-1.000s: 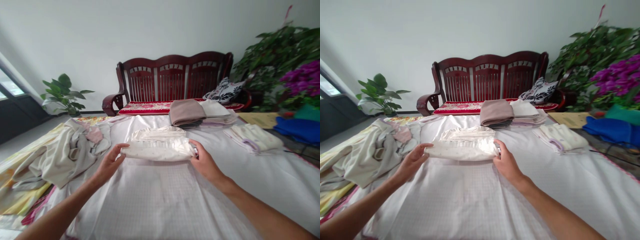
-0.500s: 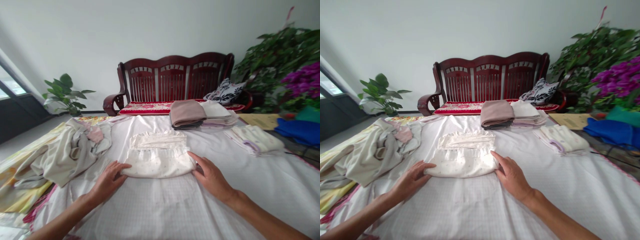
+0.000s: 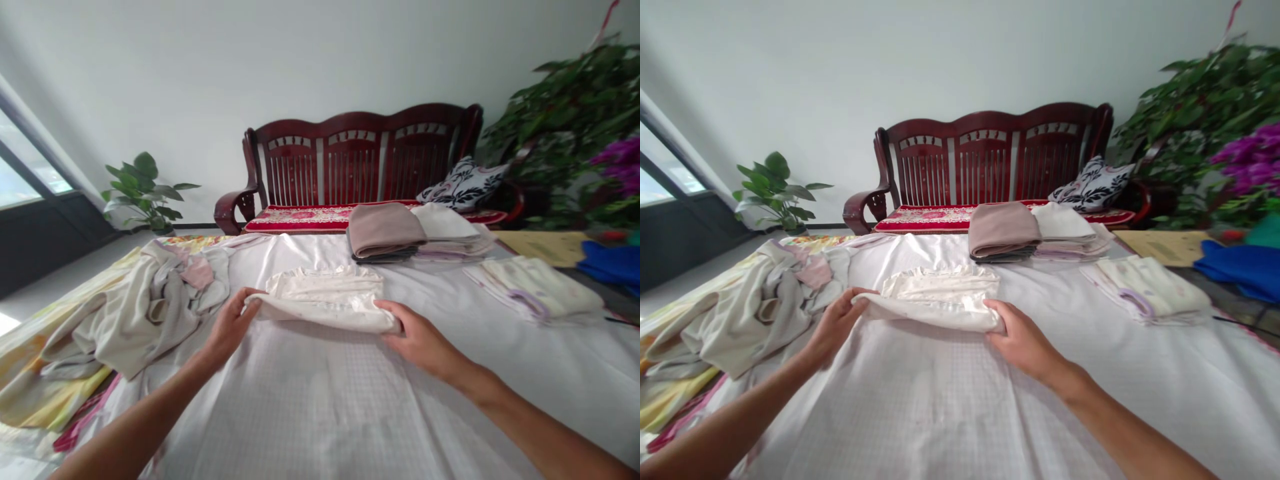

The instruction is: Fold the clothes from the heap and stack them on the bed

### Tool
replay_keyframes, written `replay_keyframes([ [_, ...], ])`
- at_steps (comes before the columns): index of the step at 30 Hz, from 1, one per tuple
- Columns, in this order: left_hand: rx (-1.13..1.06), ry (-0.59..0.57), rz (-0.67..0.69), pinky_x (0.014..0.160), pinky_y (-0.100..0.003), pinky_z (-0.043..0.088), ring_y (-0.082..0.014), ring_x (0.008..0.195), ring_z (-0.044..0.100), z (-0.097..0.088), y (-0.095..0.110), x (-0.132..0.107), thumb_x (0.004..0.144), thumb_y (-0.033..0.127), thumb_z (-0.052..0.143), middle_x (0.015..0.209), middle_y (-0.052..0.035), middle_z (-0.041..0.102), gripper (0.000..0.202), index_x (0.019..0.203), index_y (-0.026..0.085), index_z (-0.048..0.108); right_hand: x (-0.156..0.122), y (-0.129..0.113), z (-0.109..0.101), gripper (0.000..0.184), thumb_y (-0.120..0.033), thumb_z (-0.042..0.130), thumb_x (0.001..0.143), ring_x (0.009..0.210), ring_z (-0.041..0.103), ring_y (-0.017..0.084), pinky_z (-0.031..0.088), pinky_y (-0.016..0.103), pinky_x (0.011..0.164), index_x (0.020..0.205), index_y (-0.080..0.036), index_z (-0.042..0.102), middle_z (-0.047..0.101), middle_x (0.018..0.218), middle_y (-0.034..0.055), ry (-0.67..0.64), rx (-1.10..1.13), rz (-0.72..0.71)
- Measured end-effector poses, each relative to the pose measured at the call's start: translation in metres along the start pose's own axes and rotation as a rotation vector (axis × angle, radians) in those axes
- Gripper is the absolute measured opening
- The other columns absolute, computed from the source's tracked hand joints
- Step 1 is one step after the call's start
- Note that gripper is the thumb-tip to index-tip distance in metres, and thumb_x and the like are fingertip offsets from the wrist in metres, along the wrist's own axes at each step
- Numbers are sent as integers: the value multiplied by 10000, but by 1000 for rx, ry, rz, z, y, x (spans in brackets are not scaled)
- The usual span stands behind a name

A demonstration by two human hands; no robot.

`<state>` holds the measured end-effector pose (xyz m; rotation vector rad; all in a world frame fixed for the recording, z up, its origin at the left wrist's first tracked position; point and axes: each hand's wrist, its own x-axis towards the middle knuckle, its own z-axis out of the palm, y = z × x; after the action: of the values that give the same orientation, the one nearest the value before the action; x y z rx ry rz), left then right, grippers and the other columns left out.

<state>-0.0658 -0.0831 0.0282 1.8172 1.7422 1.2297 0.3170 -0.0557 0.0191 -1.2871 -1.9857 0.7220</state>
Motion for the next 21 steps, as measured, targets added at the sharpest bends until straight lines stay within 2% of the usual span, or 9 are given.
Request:
replay_keyframes([
  [2,-168,53,-103,577,-228,407,-137,618,514,14,1,23,892,529,492,687,37,550,347,972,205,588,20,0,-2,432,-196,597,741,1119,648,267,500,392,972,1165,-241,666,700,1207,71,79,-116,-22],
  [4,-239,131,-150,548,-220,388,-129,591,494,28,-2,47,858,532,517,660,46,519,355,963,201,589,44,3,-5,349,-202,567,773,1071,661,257,506,371,931,1099,-252,683,722,1142,56,123,-144,2],
  [7,-153,186,-212,564,-228,405,-144,628,531,45,-13,82,838,486,517,695,27,558,351,1000,192,618,79,12,-5,298,-211,540,787,929,685,226,521,312,813,1044,-238,690,751,1021,37,149,-66,68],
  [10,-68,153,-270,577,-242,415,-161,635,563,55,-27,105,817,404,531,697,2,606,323,1001,169,654,105,25,2,352,-172,518,760,943,684,213,521,294,811,1066,-191,692,751,1052,63,210,27,122],
  [16,82,95,-301,687,-300,465,-221,750,641,63,-40,116,834,297,530,787,-57,697,280,1022,169,693,132,50,22,473,-186,466,817,1036,682,218,530,320,878,1255,-136,636,719,1181,129,313,16,238],
  [19,172,75,-288,771,-332,480,-260,862,670,61,-38,121,861,273,537,869,-92,728,243,1021,177,693,139,55,23,418,-203,464,852,1106,657,239,504,336,931,1215,-147,663,718,1181,134,313,-66,259],
  [21,223,63,-271,823,-359,485,-287,936,678,54,-32,122,879,271,543,940,-122,736,248,1055,169,685,138,52,18,356,-227,461,887,1077,663,259,500,348,915,1147,-154,694,730,1132,143,295,-129,271],
])
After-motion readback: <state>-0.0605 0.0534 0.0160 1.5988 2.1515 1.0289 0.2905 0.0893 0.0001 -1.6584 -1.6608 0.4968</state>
